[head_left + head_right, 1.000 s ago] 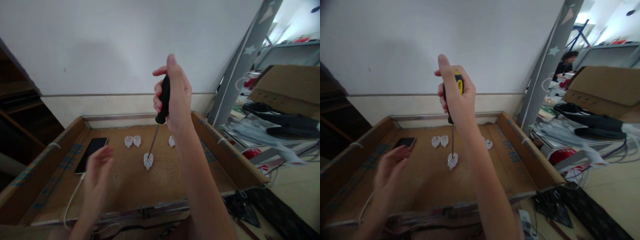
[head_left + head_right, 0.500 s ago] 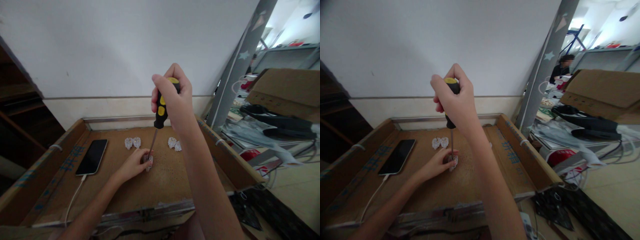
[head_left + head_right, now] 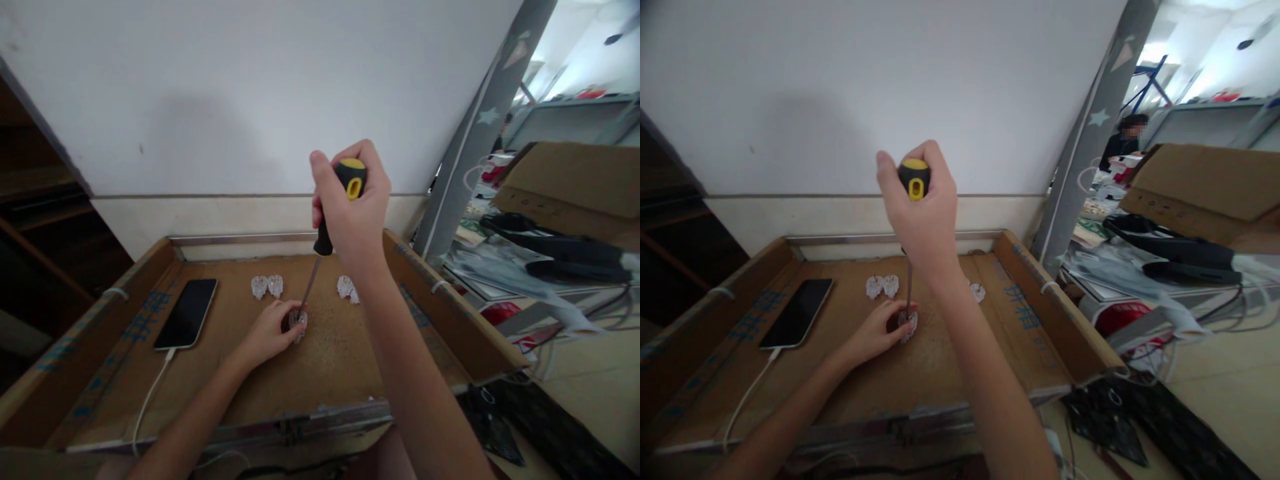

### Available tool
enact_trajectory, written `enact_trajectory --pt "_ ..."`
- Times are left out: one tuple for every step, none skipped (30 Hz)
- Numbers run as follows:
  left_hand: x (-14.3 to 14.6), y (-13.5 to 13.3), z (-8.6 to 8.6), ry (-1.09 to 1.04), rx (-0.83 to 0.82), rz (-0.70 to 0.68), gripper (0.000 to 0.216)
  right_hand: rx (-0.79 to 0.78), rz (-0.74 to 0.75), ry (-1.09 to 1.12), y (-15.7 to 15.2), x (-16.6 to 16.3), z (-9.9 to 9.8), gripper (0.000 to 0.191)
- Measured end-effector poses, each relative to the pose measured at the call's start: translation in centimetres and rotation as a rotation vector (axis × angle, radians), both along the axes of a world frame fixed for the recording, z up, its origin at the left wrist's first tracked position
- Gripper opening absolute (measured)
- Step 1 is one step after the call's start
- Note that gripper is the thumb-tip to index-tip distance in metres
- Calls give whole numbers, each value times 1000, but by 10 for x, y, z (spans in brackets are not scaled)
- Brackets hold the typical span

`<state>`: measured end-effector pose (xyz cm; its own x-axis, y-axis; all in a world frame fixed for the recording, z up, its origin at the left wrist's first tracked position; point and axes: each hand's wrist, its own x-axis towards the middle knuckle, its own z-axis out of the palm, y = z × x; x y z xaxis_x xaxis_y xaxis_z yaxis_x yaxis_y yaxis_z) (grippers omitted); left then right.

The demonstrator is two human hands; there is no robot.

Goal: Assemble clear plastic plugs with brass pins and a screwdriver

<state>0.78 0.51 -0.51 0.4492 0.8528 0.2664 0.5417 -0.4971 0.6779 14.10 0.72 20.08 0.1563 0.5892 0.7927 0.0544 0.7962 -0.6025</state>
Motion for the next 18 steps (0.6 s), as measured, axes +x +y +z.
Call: enact_trajectory --pt "0 0 0 4 1 8 35 25 -90 56 0 -1 -2 16" --pt "0 0 -1 9 3 15 35 50 -151 82 -1 -1 -4 14" --pt "0 0 -1 13 3 19 35 69 -163 68 -3 -2 -5 15" --pt "0 0 -1 18 3 21 36 83 -142 34 -6 -2 -6 17" --pt "0 0 0 21 2 22 36 95 -100 -10 -10 -3 -5 17" --pt "1 0 0 23 -2 23 35 100 -49 -49 -13 -3 -4 17" --pt "1 -1 1 25 -6 25 35 95 0 -75 -15 -4 -3 18" --pt "1 -1 2 27 -12 30 35 81 37 -85 -17 -4 -2 19" --pt "1 -2 2 29 -20 36 35 57 55 -76 -17 -5 -1 20" --pt "1 -2 3 30 -25 42 36 32 52 -47 -17 -5 -1 20" --pt "1 -2 3 31 -28 47 36 9 32 -6 -16 -5 -2 20" --pt "2 -3 4 30 -25 53 36 -10 3 40 -16 -6 -3 19" --pt "2 -3 4 29 -20 58 36 -24 -19 78 -17 -6 -4 19" --pt "2 -3 5 28 -13 59 34 -38 -28 100 -18 -6 -4 19" --pt "3 -3 5 28 -7 56 33 -50 -18 97 -20 -6 -4 20" --pt "3 -3 6 27 -2 52 31 -58 3 67 -22 -7 -4 21" --pt "4 -3 6 26 -1 47 31 -59 27 18 -24 -6 -3 21" --pt "4 -3 7 26 -1 43 31 -50 44 -32 -25 -6 -1 20"
